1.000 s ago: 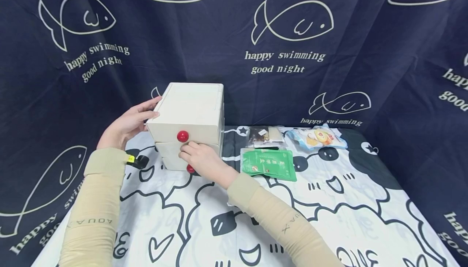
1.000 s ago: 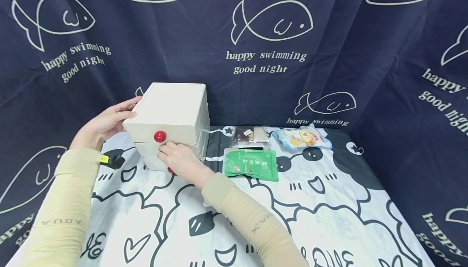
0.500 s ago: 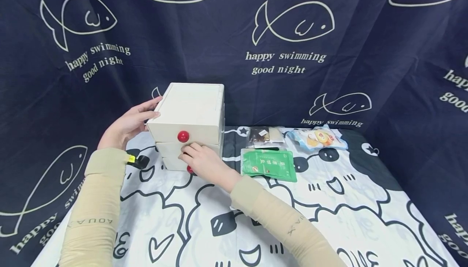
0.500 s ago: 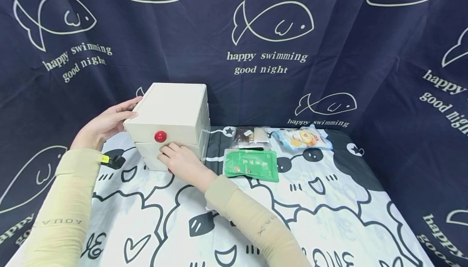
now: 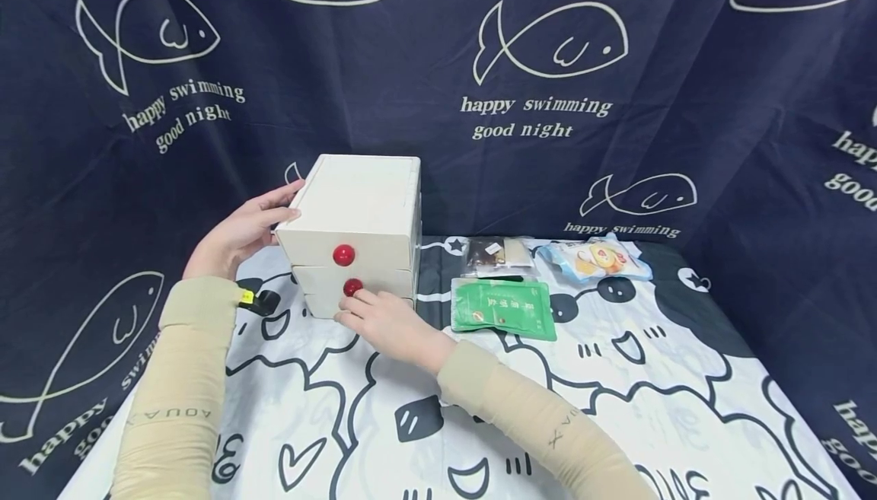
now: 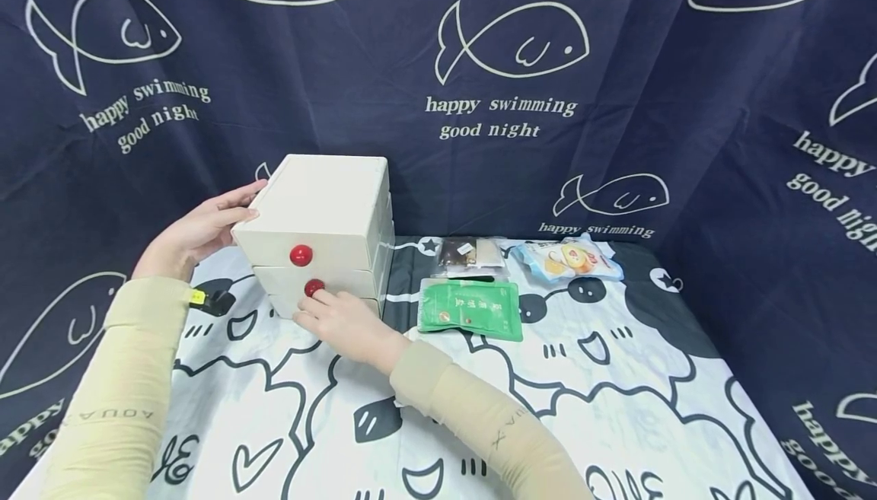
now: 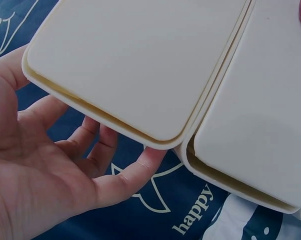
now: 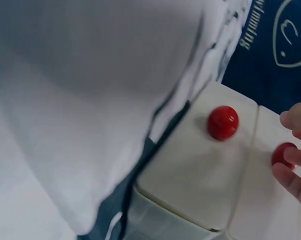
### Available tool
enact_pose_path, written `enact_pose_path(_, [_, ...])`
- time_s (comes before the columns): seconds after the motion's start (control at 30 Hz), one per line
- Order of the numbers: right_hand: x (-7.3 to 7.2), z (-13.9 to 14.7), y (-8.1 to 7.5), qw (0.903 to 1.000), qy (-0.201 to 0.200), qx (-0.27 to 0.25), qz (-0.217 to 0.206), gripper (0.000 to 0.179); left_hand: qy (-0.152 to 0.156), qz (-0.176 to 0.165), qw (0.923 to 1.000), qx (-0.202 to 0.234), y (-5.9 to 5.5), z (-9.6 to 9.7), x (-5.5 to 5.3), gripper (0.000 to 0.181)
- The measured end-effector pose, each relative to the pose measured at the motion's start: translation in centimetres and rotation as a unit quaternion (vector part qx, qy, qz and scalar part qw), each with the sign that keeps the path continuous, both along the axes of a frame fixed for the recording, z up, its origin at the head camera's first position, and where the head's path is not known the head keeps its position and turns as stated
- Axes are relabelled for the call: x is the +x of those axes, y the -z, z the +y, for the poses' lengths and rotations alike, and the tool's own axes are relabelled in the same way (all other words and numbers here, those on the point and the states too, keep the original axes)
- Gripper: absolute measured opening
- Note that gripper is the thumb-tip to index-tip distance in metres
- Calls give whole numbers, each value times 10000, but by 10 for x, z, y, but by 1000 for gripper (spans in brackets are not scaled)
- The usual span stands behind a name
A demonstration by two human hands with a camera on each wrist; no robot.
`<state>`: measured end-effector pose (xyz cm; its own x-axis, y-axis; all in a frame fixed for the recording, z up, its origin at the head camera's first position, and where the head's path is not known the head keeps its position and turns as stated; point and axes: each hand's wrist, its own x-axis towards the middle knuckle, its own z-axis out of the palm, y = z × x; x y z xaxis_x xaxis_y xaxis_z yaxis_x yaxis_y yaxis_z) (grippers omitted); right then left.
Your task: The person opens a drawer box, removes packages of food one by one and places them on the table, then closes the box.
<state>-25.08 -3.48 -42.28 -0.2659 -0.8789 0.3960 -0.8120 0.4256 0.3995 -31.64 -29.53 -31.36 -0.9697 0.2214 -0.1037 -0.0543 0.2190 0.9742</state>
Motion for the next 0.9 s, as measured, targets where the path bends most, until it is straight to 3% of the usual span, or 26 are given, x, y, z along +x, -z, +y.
enact_pose_path(0.17, [2, -1, 11, 9998, -4, 196, 68, 31, 15, -16, 10000, 64, -1, 0, -1, 68])
enact_pose_path(0.4, [-6, -2, 25, 9982, 402, 420, 142, 35, 5, -38, 9999, 144, -1, 1, -3, 66])
enact_pose_path(0.7, [-15, -9, 31, 9968, 546, 436, 380, 27, -15, -34, 9999, 113, -1, 2, -3, 67])
enact_pose_path(0.9, [-16, -17, 36, 9965, 633, 500, 236, 27, -54, -54, 9999, 137, 0, 1, -2, 66])
